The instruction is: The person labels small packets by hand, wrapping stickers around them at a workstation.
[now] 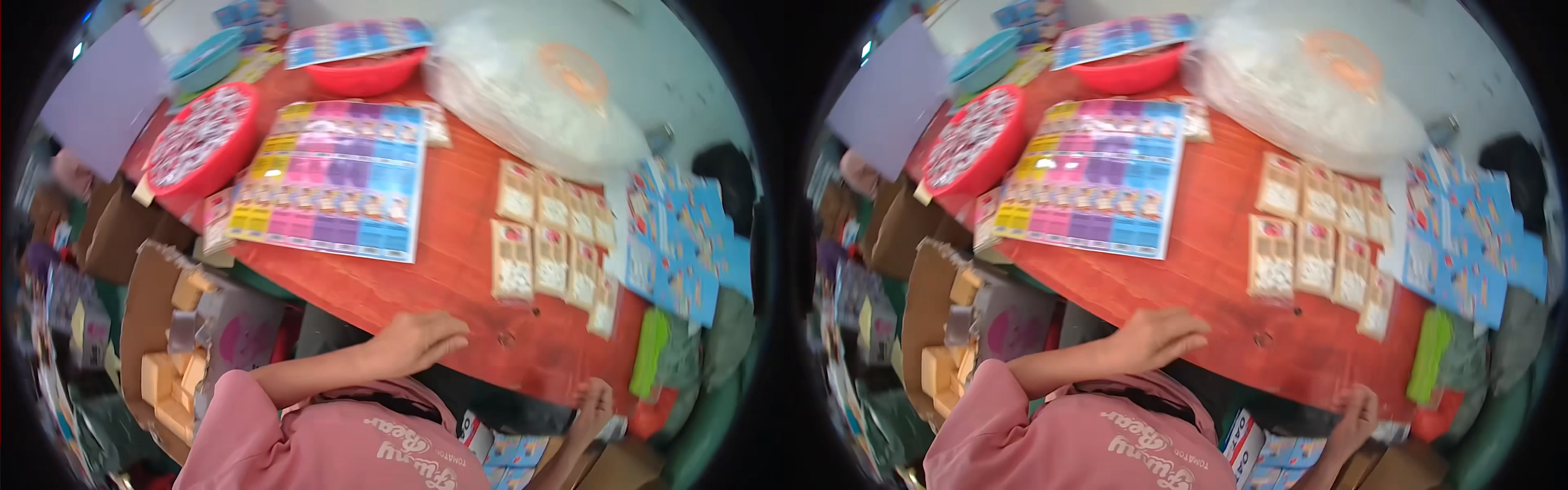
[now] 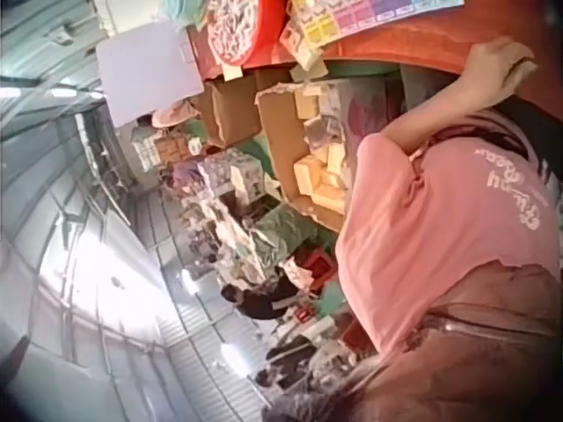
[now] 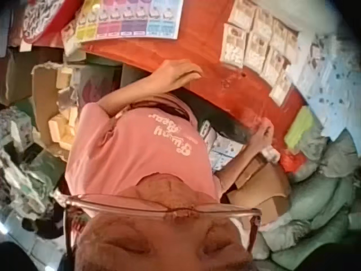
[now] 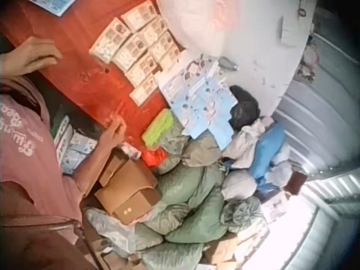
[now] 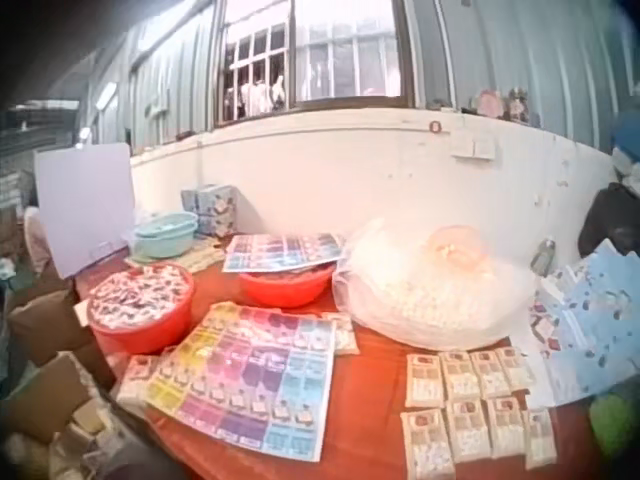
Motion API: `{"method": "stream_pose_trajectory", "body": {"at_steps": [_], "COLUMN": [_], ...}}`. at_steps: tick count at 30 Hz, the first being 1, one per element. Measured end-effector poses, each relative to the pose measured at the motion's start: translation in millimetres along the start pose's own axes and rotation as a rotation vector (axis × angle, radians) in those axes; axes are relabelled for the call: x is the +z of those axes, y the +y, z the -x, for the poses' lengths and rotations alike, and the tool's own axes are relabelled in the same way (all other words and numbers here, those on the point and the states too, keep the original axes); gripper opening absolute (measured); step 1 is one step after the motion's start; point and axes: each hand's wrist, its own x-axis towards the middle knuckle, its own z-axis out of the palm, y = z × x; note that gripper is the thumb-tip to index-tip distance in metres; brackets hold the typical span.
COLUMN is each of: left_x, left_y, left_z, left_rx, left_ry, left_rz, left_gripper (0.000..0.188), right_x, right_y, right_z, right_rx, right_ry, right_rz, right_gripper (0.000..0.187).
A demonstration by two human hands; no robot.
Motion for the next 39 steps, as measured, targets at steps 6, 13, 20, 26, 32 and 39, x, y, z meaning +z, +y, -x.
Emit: {"method": "stream_pose_trajectory", "body": {"at_steps": [6,13,20,26,32,39], "left_x": [-121,-176,-178,-209,-220,-181], "left_y": [-53,-84,-99,-82,-55,-38], "left_z": [16,54,69,66,32,8], "left_rx": [-0.151,-0.326,-0.281,-0.124,-0.165,-0.236], "left_ry": [0.576,0.639,0.708,0.912,1.034,0.554], "left_rz": [-0.662,-0.887,-0.876,-0.816,-0.35,0.603], "left_gripper": [0.021,0.032,0.034,0.032,0.036,0.054], "right_x": [219,407,436,382,264,177], "right_y": [-95,-103,-119,-164,-180,-144], "right_z": [-46,-109,-110,-96,-105,-91], "right_rx": [-0.131,-0.338,-0.093,-0.465,-0.593,-0.461], "right_ry": [-0.749,-0.566,-0.724,-0.773,-0.711,-0.573], "right_rz": [-0.102,0.176,-0.348,-0.52,-0.708,-0.716], "right_gripper": [0.022,0.049,0.04,0.024,0.023,0.025]}}
